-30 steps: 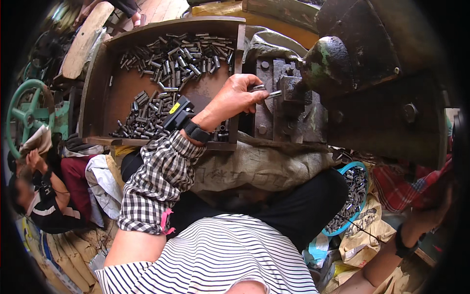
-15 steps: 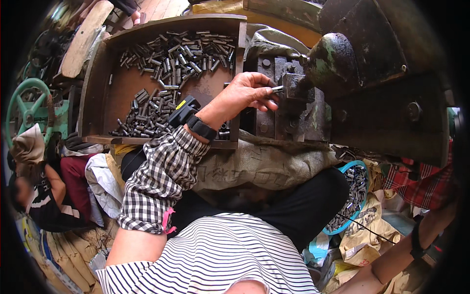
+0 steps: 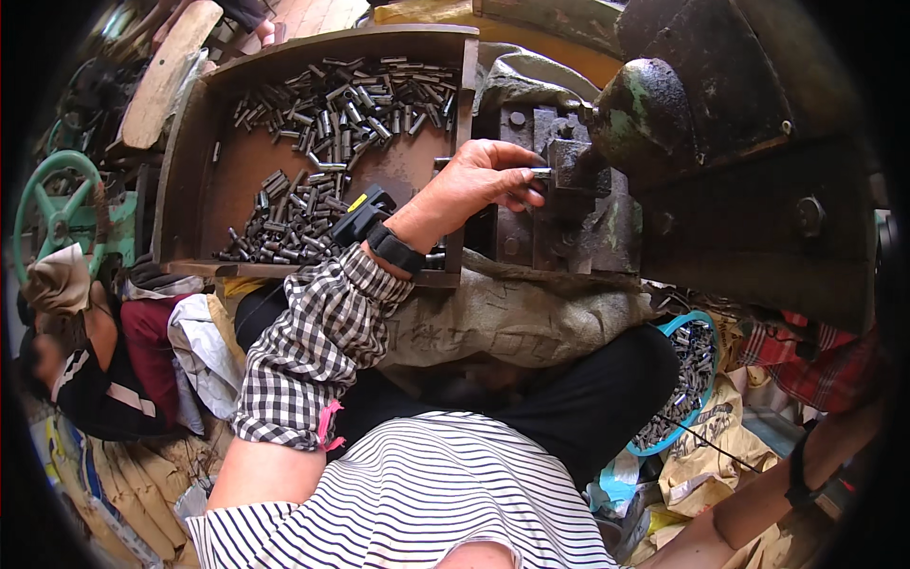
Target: Manually inserting metal cylinders into a press machine for processing on a fabrication floor.
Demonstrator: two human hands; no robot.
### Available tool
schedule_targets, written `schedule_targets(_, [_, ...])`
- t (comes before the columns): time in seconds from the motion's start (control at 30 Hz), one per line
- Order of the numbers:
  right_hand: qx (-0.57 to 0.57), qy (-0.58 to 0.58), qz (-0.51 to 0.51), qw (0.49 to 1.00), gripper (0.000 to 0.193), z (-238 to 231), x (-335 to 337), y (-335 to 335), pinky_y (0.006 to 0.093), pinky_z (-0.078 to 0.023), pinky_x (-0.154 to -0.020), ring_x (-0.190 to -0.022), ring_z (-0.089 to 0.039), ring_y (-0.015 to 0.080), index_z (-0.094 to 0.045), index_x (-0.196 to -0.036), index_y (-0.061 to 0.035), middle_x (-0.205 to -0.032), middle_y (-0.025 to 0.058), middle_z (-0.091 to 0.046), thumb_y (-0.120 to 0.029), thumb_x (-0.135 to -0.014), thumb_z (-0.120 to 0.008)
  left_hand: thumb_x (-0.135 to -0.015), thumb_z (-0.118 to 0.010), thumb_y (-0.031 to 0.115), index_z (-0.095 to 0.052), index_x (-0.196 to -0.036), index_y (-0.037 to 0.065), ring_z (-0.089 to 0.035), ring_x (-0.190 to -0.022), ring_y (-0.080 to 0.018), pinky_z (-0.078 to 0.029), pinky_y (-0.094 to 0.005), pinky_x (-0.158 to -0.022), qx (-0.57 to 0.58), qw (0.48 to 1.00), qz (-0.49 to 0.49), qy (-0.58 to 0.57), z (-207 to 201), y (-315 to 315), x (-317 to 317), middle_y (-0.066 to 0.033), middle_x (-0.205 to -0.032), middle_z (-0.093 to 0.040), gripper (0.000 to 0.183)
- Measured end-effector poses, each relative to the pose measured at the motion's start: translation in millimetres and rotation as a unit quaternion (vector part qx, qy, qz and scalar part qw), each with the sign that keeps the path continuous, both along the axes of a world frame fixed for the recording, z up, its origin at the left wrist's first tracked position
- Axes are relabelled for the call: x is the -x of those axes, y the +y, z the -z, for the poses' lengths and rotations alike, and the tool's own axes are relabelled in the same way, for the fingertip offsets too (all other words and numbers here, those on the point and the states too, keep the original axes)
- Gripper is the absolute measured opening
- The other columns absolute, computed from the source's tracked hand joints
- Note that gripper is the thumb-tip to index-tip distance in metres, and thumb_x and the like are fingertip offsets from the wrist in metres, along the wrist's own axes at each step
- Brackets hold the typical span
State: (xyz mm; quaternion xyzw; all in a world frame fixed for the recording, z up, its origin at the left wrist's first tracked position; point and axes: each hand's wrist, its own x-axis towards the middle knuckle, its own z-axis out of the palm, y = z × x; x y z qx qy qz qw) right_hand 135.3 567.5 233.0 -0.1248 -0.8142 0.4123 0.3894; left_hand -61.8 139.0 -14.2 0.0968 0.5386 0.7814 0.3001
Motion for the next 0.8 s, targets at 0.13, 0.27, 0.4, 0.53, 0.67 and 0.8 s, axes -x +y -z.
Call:
schedule_targets(0.13, [-0.012, -0.03, 0.008, 0.999, 0.063, 46.2, -23.4, 25.5, 0.0467, -0.028, -0.112, -0.135, -0.036, 0.0302, -0.029, -0.146, -0.0029, -0.145, 0.0212, -0.037, -0.025, -0.092, -0.053, -0.092, -0.063, 0.011, -0.058, -0.112, -0.002, -0.07, -0.079, -0.0159, -0.055, -0.0211, -0.062, 0.037, 0.999, -0.013, 0.027, -1.7, 7.3, 0.9, -0.0079, -0.095, -0.067, 0.024])
schedule_targets(0.27, [-0.065, -0.146, 0.011, 0.987, 0.062, 123.5, -34.2, 18.4, 0.047, -0.029, -0.112, -0.134, -0.036, 0.0306, -0.03, -0.146, -0.0032, -0.144, 0.0215, -0.037, -0.025, -0.093, -0.053, -0.09, -0.059, 0.005, -0.058, -0.102, -0.001, -0.067, -0.068, -0.013, -0.053, -0.0227, -0.055, 0.13, 0.981, -0.062, 0.128, -7.9, 25.9, -3.3, -0.0057, -0.085, -0.063, 0.013])
schedule_targets(0.4, [0.168, 0.004, -0.122, 0.978, 0.04, 120.9, -34.3, 17.0, 0.0397, -0.044, -0.092, -0.11, -0.055, 0.0239, -0.054, -0.125, -0.0007, -0.122, 0.014, -0.058, -0.019, -0.089, -0.056, -0.088, -0.056, 0.004, -0.057, -0.097, -0.002, -0.064, -0.062, -0.0115, -0.051, -0.0232, -0.05, 0.106, 0.99, -0.052, 0.081, -13.0, 22.4, -3.0, -0.0057, -0.081, -0.061, 0.011])
schedule_targets(0.53, [0.282, 0.12, -0.079, 0.949, 0.038, 74.4, -28.3, 28.5, 0.039, -0.049, -0.094, -0.109, -0.059, 0.0258, -0.059, -0.122, -0.0004, -0.124, 0.0143, -0.059, -0.022, -0.093, -0.048, -0.092, -0.054, 0.006, -0.056, -0.105, 0.001, -0.06, -0.061, -0.0075, -0.049, -0.02, -0.05, 0.196, 0.972, -0.06, 0.117, -12.3, -12.6, -8.8, -0.0027, -0.08, -0.06, 0.015])
schedule_targets(0.67, [0.118, 0.024, -0.058, 0.991, 0.041, 43.1, -18.4, 22.6, 0.0385, -0.044, -0.1, -0.117, -0.055, 0.0248, -0.056, -0.126, 0.0018, -0.129, 0.0151, -0.055, -0.022, -0.094, -0.046, -0.092, -0.053, 0.003, -0.056, -0.112, 0.001, -0.056, -0.062, -0.0041, -0.046, -0.0188, -0.051, 0.249, 0.946, -0.159, 0.136, -11.2, -73.7, -33.0, -0.0001, -0.079, -0.061, 0.02])
schedule_targets(0.8, [0.113, -0.007, -0.033, 0.993, 0.043, 28.3, -2.6, 0.1, 0.0364, -0.036, -0.107, -0.122, -0.052, 0.0226, -0.052, -0.129, 0.0037, -0.131, 0.0137, -0.054, -0.02, -0.094, -0.048, -0.092, -0.062, 0.013, -0.06, -0.103, -0.001, -0.052, -0.057, -0.0027, -0.045, -0.0192, -0.05, 0.314, 0.933, -0.123, 0.124, -5.8, -110.1, -61.2, 0.0014, -0.077, -0.06, 0.018])
